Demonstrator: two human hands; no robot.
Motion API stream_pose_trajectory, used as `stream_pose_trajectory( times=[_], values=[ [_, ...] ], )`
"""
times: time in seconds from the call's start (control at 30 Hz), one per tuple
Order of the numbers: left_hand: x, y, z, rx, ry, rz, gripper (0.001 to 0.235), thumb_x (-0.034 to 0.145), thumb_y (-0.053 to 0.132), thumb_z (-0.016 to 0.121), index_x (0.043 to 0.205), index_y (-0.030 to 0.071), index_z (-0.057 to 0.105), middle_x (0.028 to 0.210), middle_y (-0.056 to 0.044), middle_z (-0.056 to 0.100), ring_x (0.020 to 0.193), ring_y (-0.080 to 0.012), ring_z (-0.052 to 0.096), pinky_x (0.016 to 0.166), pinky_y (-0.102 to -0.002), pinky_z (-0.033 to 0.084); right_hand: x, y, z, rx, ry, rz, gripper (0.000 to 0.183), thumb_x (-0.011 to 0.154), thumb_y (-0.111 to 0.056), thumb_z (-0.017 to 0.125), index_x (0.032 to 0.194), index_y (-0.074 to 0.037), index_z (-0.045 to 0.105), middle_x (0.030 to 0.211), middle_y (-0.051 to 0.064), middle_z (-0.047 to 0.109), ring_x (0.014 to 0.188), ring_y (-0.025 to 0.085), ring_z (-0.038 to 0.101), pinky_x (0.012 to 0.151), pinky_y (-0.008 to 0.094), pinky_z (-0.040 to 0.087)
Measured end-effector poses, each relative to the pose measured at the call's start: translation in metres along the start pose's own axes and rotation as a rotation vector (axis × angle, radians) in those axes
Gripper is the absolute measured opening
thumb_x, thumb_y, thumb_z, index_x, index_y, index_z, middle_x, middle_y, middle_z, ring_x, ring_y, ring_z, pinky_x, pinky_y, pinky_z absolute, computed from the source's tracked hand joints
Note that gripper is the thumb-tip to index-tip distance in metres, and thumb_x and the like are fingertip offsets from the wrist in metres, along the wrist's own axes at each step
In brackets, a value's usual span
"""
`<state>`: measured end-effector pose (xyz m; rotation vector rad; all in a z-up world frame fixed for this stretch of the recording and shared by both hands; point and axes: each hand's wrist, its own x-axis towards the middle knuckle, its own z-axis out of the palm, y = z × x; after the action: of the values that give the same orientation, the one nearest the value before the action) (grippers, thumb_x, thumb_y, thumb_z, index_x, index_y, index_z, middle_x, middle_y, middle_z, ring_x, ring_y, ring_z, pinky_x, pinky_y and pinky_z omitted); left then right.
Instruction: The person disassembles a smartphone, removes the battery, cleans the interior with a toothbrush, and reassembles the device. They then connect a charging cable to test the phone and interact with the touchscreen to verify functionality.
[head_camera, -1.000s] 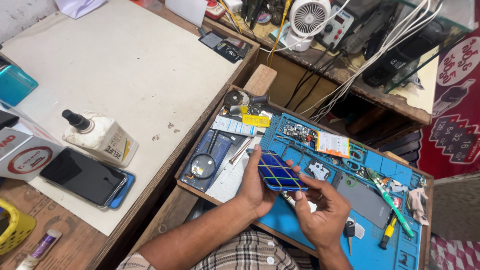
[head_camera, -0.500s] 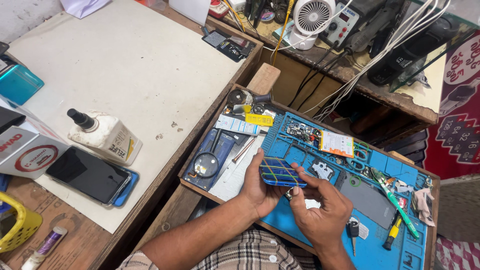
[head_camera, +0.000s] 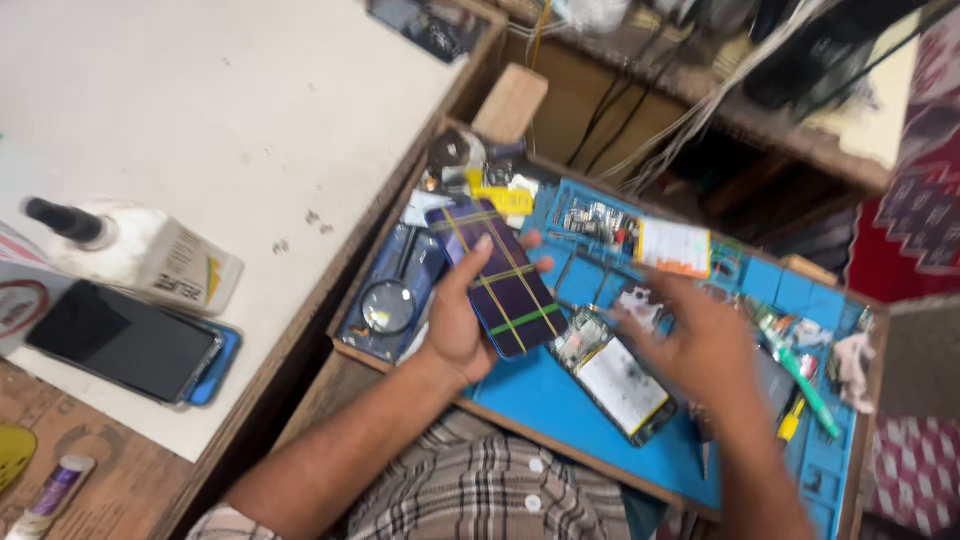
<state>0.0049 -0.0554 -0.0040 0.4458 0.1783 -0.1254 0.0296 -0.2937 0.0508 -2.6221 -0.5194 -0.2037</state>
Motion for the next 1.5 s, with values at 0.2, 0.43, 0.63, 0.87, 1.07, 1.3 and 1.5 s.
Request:
stream_pose_trajectory(
  times=[0.2,0.43,0.63,0.87,1.07,1.3,1.5],
  values=[
    [0.004,0.008,-0.007,-0.123,-0.174,-0.042,0.062,0.098,0.041,0.055,0.148,0.008,0.04,0.137,-0.021,0.058,0.123,-0.0329,0.06,0.105,-0.054,0.052,0.136,0.135,-0.003,-0.403,-0.256,0.102,0.03,0.093,-0.02,0.069,0.121,-0.014,0.075,0.112,0.014,0.075,0.103,0.036,0.069,0.089,0.048,0.055],
    [0.01,0.025,-0.007,-0.089,-0.259,0.004,0.082,0.098,0.042,0.055,0.162,0.0,0.026,0.135,-0.022,0.056,0.119,-0.032,0.061,0.104,-0.051,0.052,0.254,0.198,0.075,-0.196,-0.362,-0.294,0.052,0.071,-0.003,0.065,0.122,-0.011,0.071,0.132,0.018,0.065,0.118,0.04,0.062,0.1,0.046,0.05],
    [0.031,0.042,-0.001,0.022,-0.141,0.014,0.078,0.096,0.037,0.056,0.158,-0.002,0.031,0.132,-0.022,0.056,0.115,-0.0304,0.062,0.101,-0.049,0.054,0.273,0.184,0.101,-0.448,-0.677,0.099,0.045,0.084,-0.008,0.067,0.128,-0.018,0.067,0.123,0.019,0.066,0.116,0.038,0.064,0.098,0.047,0.052],
    [0.107,0.024,0.024,0.077,-0.266,-0.132,0.07,0.094,0.032,0.062,0.154,0.006,0.036,0.141,-0.025,0.053,0.122,-0.0335,0.062,0.102,-0.044,0.052,0.234,0.156,0.009,0.222,0.039,-0.092,0.017,0.098,-0.016,0.07,0.11,-0.006,0.075,0.105,0.011,0.068,0.085,0.02,0.066,0.068,0.032,0.053],
    [0.184,-0.015,0.071,-0.084,-0.482,-0.171,0.075,0.095,0.035,0.064,0.161,0.009,0.037,0.141,-0.018,0.051,0.123,-0.0388,0.063,0.103,-0.045,0.054,0.2,0.133,-0.033,0.718,0.188,-0.192,0.02,0.112,-0.016,0.056,0.118,-0.002,0.069,0.13,0.005,0.059,0.094,0.008,0.065,0.075,0.02,0.052],
    [0.216,0.005,0.077,0.116,-0.401,0.052,0.07,0.094,0.036,0.067,0.152,0.006,0.041,0.145,-0.016,0.053,0.122,-0.0338,0.064,0.094,-0.041,0.054,0.174,0.162,-0.016,0.38,0.394,0.036,0.029,0.099,-0.013,0.065,0.121,0.005,0.059,0.12,0.014,0.055,0.086,0.015,0.062,0.07,0.025,0.052],
    [0.224,0.06,0.06,0.289,0.036,-0.116,0.076,0.086,0.04,0.072,0.146,0.011,0.037,0.119,-0.017,0.052,0.116,-0.0384,0.069,0.086,-0.042,0.057,0.206,0.248,0.055,-0.085,-0.472,0.157,0.03,0.087,-0.022,0.078,0.114,-0.011,0.079,0.107,0.012,0.076,0.095,0.026,0.071,0.085,0.038,0.055]
  ],
)
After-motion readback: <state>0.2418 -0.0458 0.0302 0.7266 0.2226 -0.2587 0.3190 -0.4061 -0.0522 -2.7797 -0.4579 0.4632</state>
